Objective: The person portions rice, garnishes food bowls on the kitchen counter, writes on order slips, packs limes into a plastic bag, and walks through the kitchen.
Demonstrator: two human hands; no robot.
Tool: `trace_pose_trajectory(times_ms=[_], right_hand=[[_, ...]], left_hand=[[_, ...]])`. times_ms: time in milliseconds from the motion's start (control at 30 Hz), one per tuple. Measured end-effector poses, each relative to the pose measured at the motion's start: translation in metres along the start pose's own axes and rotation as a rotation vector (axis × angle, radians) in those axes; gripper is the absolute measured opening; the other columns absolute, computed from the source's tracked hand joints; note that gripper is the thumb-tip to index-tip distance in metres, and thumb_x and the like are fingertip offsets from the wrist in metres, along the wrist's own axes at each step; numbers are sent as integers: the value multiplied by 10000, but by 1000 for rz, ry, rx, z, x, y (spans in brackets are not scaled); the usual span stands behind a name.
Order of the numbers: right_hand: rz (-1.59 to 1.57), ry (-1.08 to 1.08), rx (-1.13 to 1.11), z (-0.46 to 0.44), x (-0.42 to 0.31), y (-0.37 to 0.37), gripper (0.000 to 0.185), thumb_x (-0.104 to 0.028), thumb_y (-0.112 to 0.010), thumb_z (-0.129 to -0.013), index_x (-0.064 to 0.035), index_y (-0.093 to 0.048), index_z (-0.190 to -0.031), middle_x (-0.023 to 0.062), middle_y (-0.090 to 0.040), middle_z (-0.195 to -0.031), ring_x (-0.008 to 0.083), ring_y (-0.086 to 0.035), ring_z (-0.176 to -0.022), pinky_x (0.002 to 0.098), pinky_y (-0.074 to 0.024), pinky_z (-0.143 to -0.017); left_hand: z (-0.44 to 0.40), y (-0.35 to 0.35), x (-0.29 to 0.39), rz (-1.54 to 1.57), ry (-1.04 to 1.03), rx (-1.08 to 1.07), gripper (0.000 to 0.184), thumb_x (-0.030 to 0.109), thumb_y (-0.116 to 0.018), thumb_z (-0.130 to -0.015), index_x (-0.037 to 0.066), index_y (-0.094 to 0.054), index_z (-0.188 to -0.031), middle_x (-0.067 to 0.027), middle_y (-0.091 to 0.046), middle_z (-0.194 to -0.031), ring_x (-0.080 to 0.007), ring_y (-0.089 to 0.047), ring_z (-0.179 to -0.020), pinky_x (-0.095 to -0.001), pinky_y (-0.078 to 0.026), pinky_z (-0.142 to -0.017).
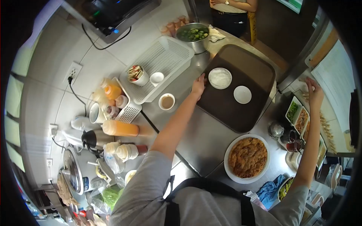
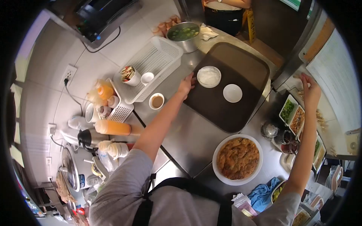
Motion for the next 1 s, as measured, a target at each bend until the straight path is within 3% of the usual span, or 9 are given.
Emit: trace_pose_trajectory(times_ms=[133,200,267,400,500,633,733,833,1000], right_hand=[[-79,-28,-177,14,-101,-49,268,-315,-644,-836,-84,-709,-956,117,-687,-809,254,-668,-761,330,-499,-678],[-287,-41,-192,30,-154,-89,255,-317,-671,-809,-86,-719,-906,129,-679,-761,267,-665,-719,342,-498,-664],[-350,-114,-266,32,-169,-139,227,-285,-683,-795,-74,-721,-870,139,-672,-754,286,-660,-704,362,-501,-664],[-272,-106,-207,31,-174,-192,224,-266,-672,-794,-56,-715,-858,163,-657,-750,320,-647,-692,396,-502,-665],[-149,-42,-205,34,-184,-202,260,-288,-637,-811,-38,-705,-822,181,-646,-748,344,-638,-698,418,-500,-662],[17,121,-194,24,-198,-220,339,-312,-576,-836,0,-676,-748,199,-638,-749,369,-633,-712,444,-497,-666],[94,165,-119,29,-199,-232,336,-303,-634,-800,25,-673,-740,212,-644,-756,392,-631,-703,459,-500,-681],[62,-101,-350,25,-201,-232,359,-303,-672,-771,29,-678,-907,246,-648,-887,364,-635,-879,425,-496,-806],[-39,-75,-187,33,-194,-219,673,-392,-685,-761,38,-507,-1247,195,-657,-943,327,-624,-928,390,-479,-839]], left_hand=[[54,24,34,-220,-243,-81,475,347,-310,-964,40,-553,-1235,-115,-584,-1199,-241,-534,-1084,-345,-419,-914],[106,28,45,-260,-422,-117,396,214,-331,-955,-14,-615,-1112,-131,-668,-975,-213,-610,-872,-317,-464,-829],[174,35,55,-318,-456,-218,365,158,-328,-952,-15,-611,-1104,-134,-673,-979,-221,-626,-889,-324,-467,-845],[298,73,62,-367,-322,-272,369,217,-336,-992,-8,-587,-1141,-126,-670,-979,-206,-624,-931,-319,-468,-855],[365,105,47,-124,-123,-210,411,268,-333,-1002,-30,-559,-1173,-129,-647,-1040,-205,-603,-983,-334,-463,-881],[411,136,-4,122,-26,-40,475,345,-341,-1002,-35,-545,-1199,-136,-639,-1036,-198,-596,-971,-339,-467,-880],[417,136,-15,228,6,-18,530,412,-345,-992,-27,-525,-1230,-113,-637,-1035,-203,-595,-979,-334,-470,-896],[412,121,-10,224,-58,-83,463,370,-336,-1003,25,-535,-1239,-88,-635,-1028,-172,-588,-984,-309,-465,-898],[415,114,11,138,-150,-207,385,298,-337,-1010,74,-538,-1251,-65,-630,-1006,-124,-583,-970,-271,-458,-889]])
Point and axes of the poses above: each hand's wrist, its own z-axis away from the middle knuckle, its own y-axis out of the back of the hand, x = y × z, the point moved 6 cm from there along -z, towards the middle knuckle
